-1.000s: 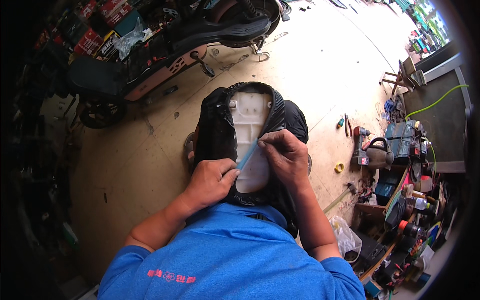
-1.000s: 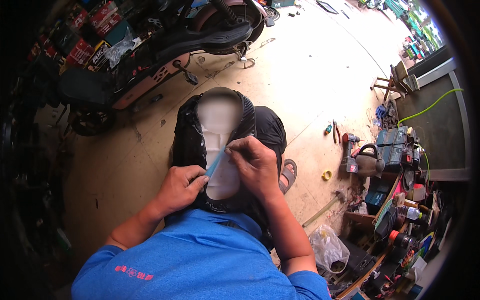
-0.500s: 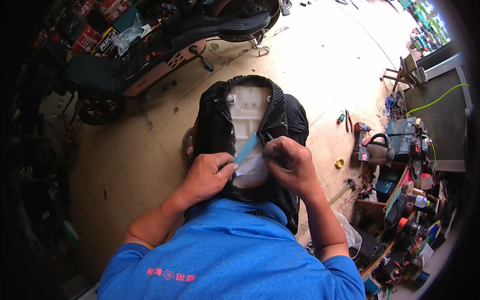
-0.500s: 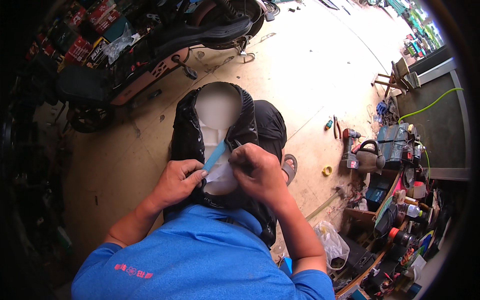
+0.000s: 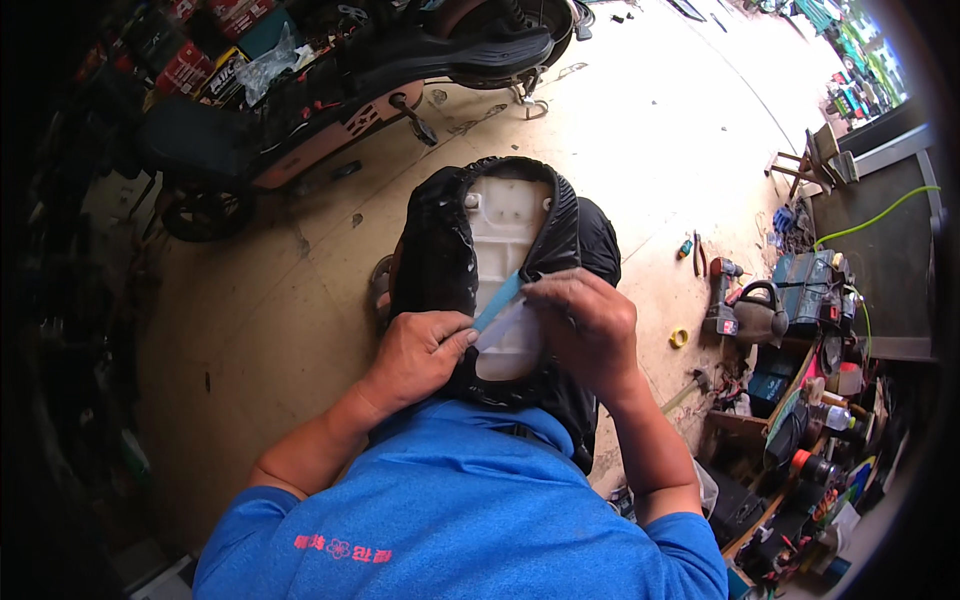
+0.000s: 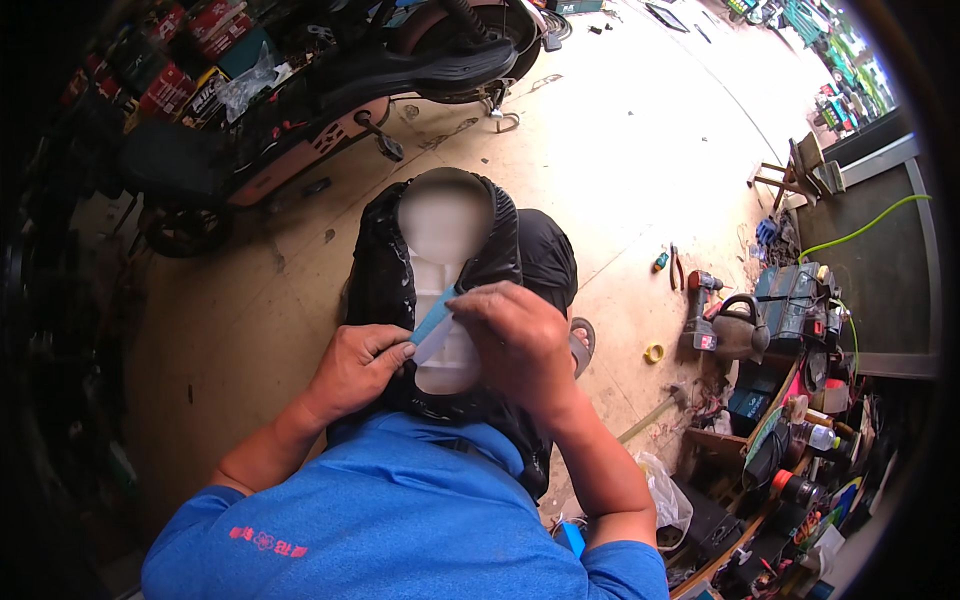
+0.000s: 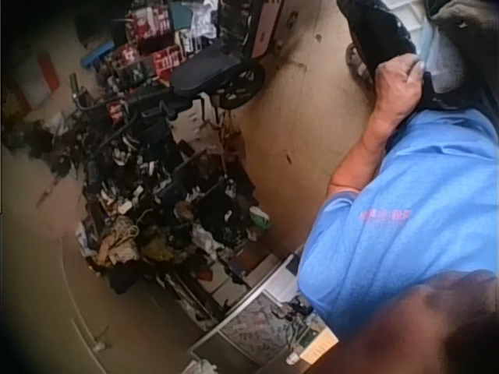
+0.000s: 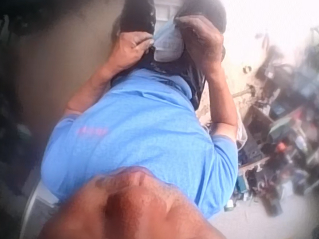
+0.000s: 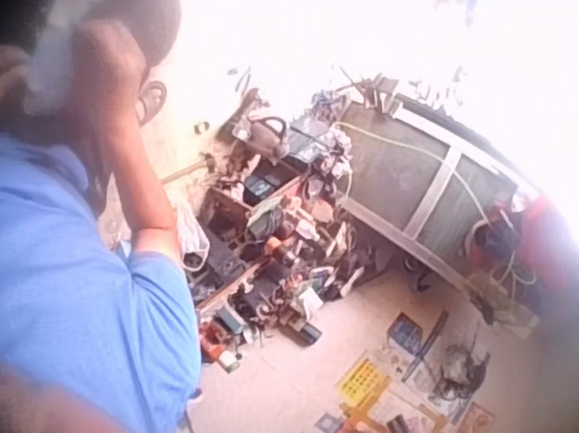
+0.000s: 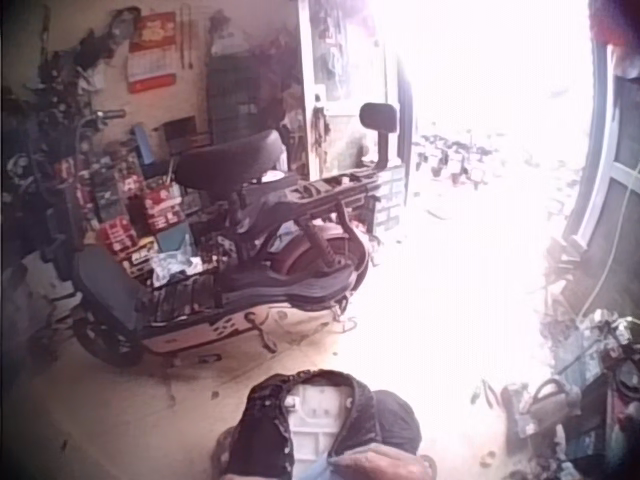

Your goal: The person fits a black cover over a motorcycle seat cushion by hand, stretching the material over the edges and pulling it tight against the plastic base.

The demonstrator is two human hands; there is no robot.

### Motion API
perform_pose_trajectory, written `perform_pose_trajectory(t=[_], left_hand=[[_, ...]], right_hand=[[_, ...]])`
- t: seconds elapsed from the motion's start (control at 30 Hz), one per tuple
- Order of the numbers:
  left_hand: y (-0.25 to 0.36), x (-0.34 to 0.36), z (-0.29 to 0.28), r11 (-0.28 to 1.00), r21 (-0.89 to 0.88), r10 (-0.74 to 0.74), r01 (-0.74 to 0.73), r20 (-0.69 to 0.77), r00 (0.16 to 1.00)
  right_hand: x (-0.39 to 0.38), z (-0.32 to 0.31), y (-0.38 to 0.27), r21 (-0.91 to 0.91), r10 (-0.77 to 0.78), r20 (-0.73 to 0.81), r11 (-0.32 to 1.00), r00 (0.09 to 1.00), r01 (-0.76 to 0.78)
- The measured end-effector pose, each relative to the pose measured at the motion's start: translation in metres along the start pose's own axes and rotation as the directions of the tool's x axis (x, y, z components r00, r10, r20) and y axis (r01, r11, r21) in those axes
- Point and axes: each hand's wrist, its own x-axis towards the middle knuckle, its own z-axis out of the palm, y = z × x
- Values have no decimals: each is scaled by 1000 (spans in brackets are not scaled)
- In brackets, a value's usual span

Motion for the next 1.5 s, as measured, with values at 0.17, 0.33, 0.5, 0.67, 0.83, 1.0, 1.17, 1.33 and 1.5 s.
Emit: perform_pose_trajectory(t=[0.17,0.33,0.5,0.67,0.83,1.0,1.17,1.33,1.5], left_hand=[[1,-5,3,999,-20,32,-32,-13,999],[2,-3,2,998,41,39,-39,-6,999],[8,2,0,992,114,52,-54,13,999],[7,2,4,976,194,105,-101,-11,994],[27,4,18,916,398,81,-39,-88,993],[15,13,26,872,490,58,-7,-89,994],[27,-1,1,927,368,-45,79,-100,994],[11,-14,-20,959,150,-168,239,-375,911],[-29,-2,1,958,-193,-266,212,-326,907]], right_hand=[[-2,16,29,55,128,-25,990,991,-127],[-1,26,34,40,152,-39,988,988,-151],[10,23,21,-131,148,46,981,988,-141],[17,23,21,-306,20,141,952,990,25],[20,22,21,-317,59,160,948,985,-5],[19,17,9,-433,55,30,901,998,-37],[7,5,17,-312,171,-184,924,968,-222],[-14,1,29,142,586,-70,807,807,-574],[-16,3,40,116,581,-42,811,813,-574]])
